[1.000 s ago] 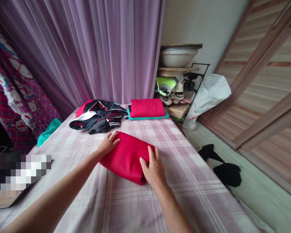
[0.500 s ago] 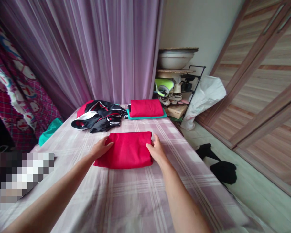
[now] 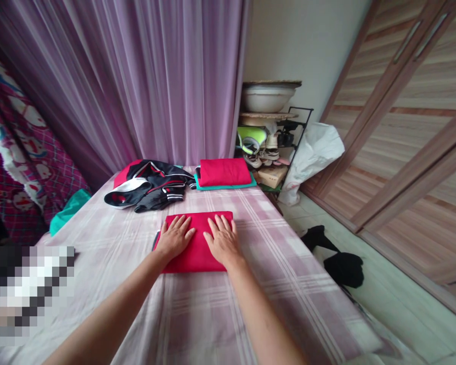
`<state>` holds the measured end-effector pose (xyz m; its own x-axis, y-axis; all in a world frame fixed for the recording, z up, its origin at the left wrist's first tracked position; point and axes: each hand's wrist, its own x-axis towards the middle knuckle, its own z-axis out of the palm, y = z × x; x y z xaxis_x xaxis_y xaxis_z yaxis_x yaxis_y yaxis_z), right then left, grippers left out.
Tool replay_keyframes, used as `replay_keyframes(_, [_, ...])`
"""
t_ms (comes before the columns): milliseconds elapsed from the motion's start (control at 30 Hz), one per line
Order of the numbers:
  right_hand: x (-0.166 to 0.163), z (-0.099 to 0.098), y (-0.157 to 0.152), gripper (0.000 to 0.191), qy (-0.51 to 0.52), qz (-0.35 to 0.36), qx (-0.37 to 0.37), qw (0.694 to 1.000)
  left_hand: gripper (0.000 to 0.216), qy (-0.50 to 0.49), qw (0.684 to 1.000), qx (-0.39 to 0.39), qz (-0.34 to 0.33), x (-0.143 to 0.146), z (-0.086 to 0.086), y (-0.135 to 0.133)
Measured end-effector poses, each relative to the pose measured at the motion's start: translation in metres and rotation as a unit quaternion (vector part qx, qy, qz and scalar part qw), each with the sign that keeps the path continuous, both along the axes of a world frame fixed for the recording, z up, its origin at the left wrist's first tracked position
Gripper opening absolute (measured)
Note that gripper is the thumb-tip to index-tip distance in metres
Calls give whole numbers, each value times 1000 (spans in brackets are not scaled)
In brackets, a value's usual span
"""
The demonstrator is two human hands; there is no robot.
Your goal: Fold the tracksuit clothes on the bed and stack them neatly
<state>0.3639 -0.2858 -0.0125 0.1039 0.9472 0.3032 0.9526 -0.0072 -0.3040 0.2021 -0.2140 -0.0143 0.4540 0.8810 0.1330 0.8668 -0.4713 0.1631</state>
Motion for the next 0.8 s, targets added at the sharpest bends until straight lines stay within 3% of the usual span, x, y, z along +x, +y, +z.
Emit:
replay_keyframes(100, [10,-30,2,51,3,-28,-66,997,54,-12,1000,-18,22,-2,-17,4])
replay_keyframes(200, [22,-40,-4,49,2,-36,-38,999,50,-32,999,-19,23,-11,-25,9])
replay_keyframes(300, [30,-36,-21,50,4,-124,-19,992,48,-56,997,10,54,-31,-32,11])
replay_keyframes(400, [37,-30,-35,51,8,-195,-84,977,54,-64,991,22,117,-57,-37,8])
replay_keyframes(500, [41,-23,-36,52,35,-173,-144,974,66,-44,987,-12,157,-75,-35,4])
replay_keyframes(600, [38,-18,-26,42,117,-170,-152,967,63,-67,984,-67,153,-77,-28,2])
replay_keyframes(700, [31,-16,-18,34,180,-171,-137,959,55,-153,973,-99,140,-69,-21,3])
replay_keyframes(800, [25,-11,-10,33,165,-163,-78,970,58,-240,959,-81,130,-59,-15,4])
